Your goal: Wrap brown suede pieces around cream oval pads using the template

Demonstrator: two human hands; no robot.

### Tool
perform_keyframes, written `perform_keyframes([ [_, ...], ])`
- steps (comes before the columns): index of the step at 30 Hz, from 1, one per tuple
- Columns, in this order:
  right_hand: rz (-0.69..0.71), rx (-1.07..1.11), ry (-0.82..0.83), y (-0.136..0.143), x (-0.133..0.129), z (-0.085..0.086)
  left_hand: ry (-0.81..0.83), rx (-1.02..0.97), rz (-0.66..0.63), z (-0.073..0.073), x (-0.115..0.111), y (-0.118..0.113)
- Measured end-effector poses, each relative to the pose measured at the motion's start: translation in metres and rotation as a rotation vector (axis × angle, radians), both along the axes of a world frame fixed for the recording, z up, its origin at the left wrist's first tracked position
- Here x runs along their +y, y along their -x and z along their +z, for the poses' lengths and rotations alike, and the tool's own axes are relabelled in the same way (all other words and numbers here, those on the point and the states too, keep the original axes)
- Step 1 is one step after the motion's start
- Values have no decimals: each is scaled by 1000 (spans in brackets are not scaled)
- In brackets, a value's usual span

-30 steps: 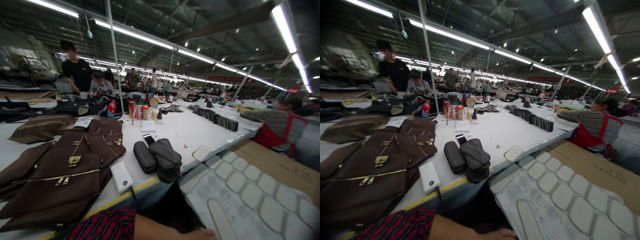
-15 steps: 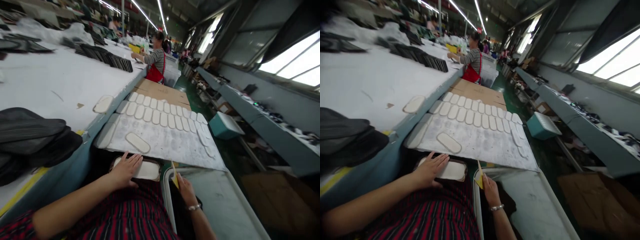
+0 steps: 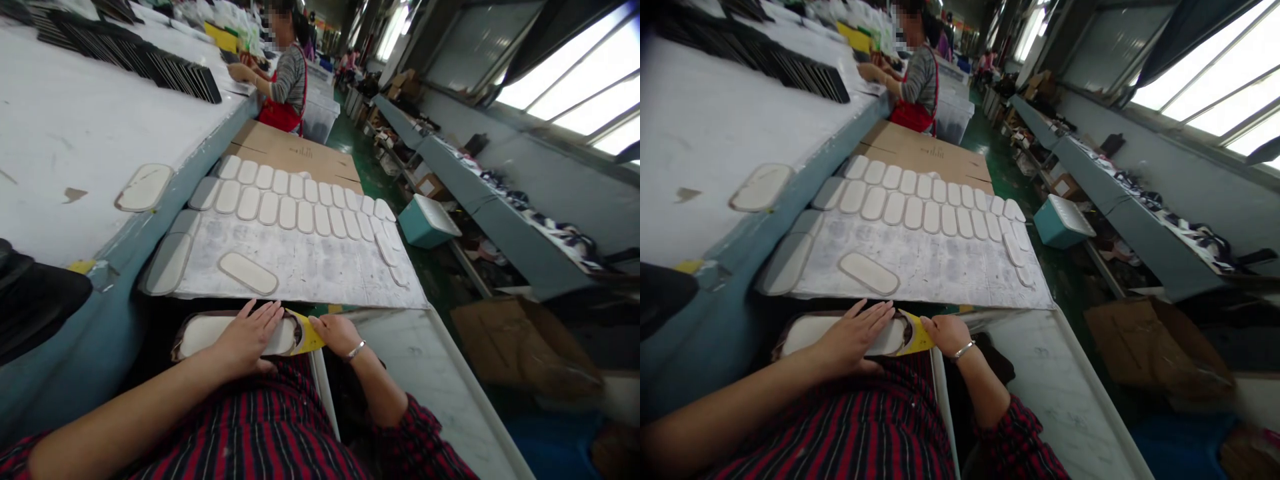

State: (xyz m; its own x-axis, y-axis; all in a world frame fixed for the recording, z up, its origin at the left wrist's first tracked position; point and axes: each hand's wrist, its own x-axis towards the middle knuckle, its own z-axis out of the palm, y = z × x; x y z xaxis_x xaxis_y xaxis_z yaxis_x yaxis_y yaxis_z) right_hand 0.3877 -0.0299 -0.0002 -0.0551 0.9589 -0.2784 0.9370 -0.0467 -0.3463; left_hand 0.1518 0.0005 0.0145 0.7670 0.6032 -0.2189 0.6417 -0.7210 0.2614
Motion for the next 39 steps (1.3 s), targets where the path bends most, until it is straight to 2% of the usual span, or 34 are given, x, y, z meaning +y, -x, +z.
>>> perform_keyframes([
  [6, 149, -249, -55, 12, 24, 5, 26, 62, 47, 2, 1, -1],
  [11, 210, -259, -115, 12, 33, 0, 35, 43, 82, 6, 4, -4],
  [19, 274, -237, -155, 12, 38, -8, -30, -17, 126, -4, -2, -1],
  [23, 289, -234, -148, 12, 41, -8, -32, -38, 165, -1, -1, -5],
  [29, 318, -221, -110, 15, 43, -5, 96, 45, 64, 8, 7, -10],
  [39, 304, -210, -31, 20, 28, -4, 22, 26, 11, 0, 0, -8],
])
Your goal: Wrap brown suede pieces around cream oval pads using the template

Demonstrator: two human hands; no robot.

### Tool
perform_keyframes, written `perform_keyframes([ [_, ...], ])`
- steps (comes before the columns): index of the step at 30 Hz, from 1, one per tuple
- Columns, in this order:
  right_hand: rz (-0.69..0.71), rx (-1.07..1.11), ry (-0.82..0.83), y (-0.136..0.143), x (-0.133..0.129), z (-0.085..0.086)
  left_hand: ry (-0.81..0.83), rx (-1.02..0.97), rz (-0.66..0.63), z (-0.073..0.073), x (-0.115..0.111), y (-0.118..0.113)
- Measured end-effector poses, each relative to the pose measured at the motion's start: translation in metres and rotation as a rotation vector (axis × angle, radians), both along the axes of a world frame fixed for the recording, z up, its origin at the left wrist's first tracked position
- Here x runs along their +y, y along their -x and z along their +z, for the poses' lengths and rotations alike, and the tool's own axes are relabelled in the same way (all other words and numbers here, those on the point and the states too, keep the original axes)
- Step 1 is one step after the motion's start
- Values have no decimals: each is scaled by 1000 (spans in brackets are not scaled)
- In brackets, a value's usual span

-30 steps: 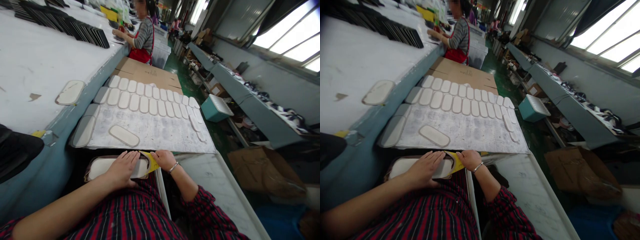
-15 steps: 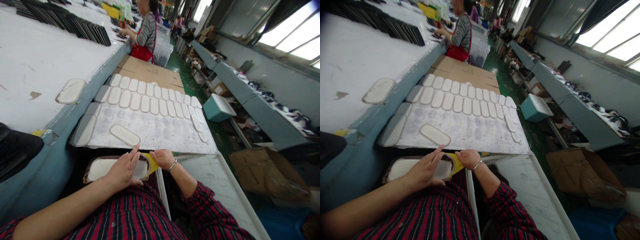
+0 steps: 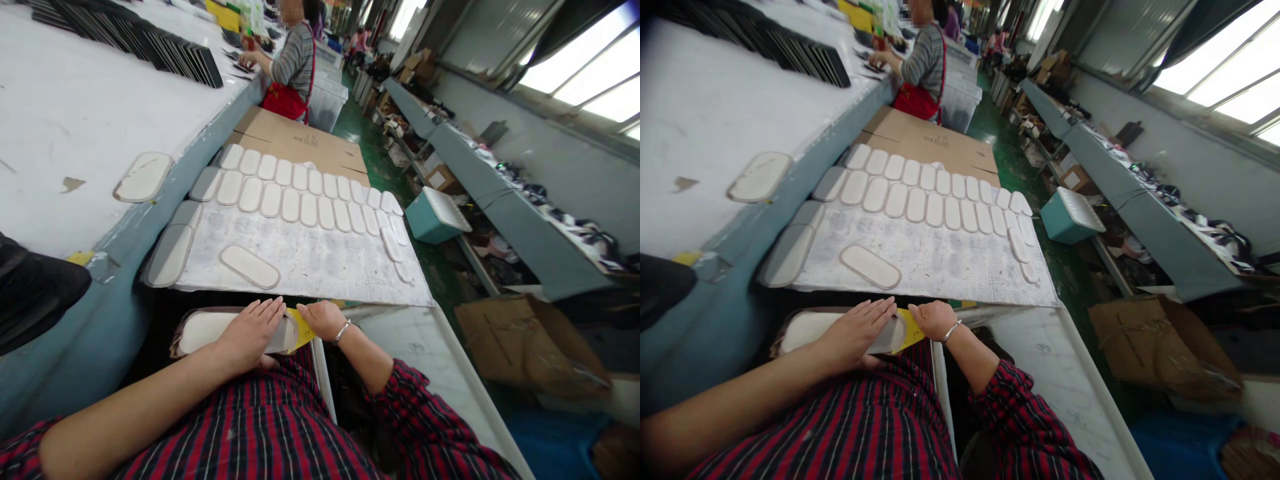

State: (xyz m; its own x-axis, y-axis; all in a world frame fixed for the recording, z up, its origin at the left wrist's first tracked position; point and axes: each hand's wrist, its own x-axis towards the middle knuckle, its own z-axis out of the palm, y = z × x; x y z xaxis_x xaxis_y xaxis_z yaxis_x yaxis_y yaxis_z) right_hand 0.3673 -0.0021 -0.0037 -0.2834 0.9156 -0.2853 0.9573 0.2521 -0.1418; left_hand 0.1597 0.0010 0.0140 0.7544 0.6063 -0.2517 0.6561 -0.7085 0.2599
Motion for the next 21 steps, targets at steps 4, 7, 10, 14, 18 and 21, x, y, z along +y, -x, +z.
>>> perform_keyframes([
  [4, -16, -19, -31, 2, -17, 8, -16, -9, -16, 3, -5, 4],
  [7, -72, 10, -15, -6, -26, 13, 14, -25, -19, 10, -4, 13],
  [10, -151, 19, -29, -20, -34, 14, 54, -50, 7, 15, -1, 19],
  [14, -229, -18, -103, -23, -49, 11, 61, -88, 15, 10, 2, 17],
  [18, -268, -42, -163, 0, -60, 6, 28, -112, 20, 2, 0, 7],
  [21, -331, -48, -202, 16, -63, 3, 7, -101, 28, -2, -3, 3],
])
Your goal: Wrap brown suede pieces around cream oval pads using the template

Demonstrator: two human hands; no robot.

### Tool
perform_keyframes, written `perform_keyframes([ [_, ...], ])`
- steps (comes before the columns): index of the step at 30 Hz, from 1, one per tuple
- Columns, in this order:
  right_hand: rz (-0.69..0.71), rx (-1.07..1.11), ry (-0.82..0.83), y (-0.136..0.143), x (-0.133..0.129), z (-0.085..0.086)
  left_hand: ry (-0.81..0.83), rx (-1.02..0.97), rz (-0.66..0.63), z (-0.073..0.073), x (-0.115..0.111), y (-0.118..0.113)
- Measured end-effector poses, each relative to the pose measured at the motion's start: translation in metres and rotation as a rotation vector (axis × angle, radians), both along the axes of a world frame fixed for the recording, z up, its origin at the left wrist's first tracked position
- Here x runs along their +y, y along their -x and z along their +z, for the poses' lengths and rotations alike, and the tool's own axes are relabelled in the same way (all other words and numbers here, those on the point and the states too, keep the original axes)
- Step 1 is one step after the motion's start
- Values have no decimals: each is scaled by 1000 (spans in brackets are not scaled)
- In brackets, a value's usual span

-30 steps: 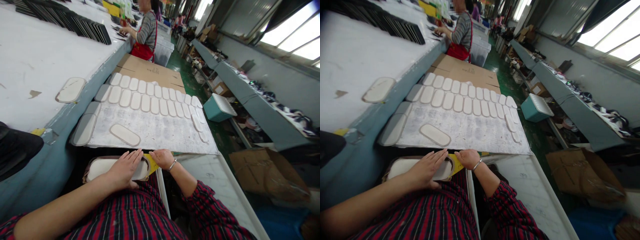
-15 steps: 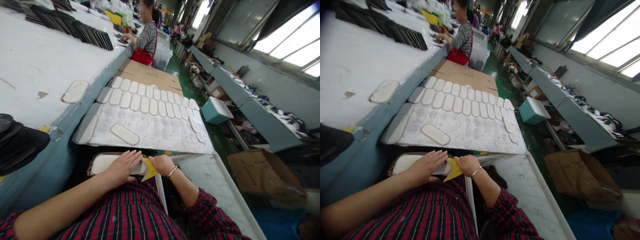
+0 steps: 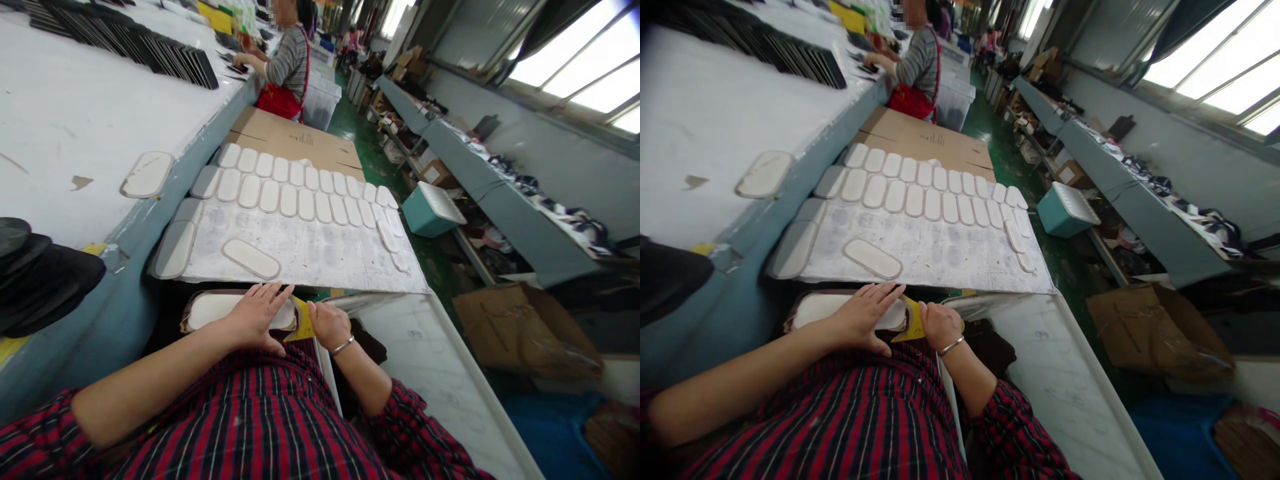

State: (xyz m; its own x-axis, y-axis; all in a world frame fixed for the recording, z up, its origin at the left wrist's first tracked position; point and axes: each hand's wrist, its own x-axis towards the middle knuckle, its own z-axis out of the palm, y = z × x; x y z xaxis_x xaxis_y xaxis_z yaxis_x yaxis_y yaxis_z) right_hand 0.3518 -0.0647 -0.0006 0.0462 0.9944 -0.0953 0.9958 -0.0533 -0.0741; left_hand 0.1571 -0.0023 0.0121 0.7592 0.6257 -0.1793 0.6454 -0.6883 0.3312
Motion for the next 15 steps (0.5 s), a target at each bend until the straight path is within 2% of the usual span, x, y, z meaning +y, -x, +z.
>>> perform_keyframes([
  [10, -75, -7, 37, 11, 1, 8, -72, -24, 79, 0, -4, -6],
  [15, -72, -23, 25, 14, 6, 7, -67, -48, 89, 2, -2, -5],
])
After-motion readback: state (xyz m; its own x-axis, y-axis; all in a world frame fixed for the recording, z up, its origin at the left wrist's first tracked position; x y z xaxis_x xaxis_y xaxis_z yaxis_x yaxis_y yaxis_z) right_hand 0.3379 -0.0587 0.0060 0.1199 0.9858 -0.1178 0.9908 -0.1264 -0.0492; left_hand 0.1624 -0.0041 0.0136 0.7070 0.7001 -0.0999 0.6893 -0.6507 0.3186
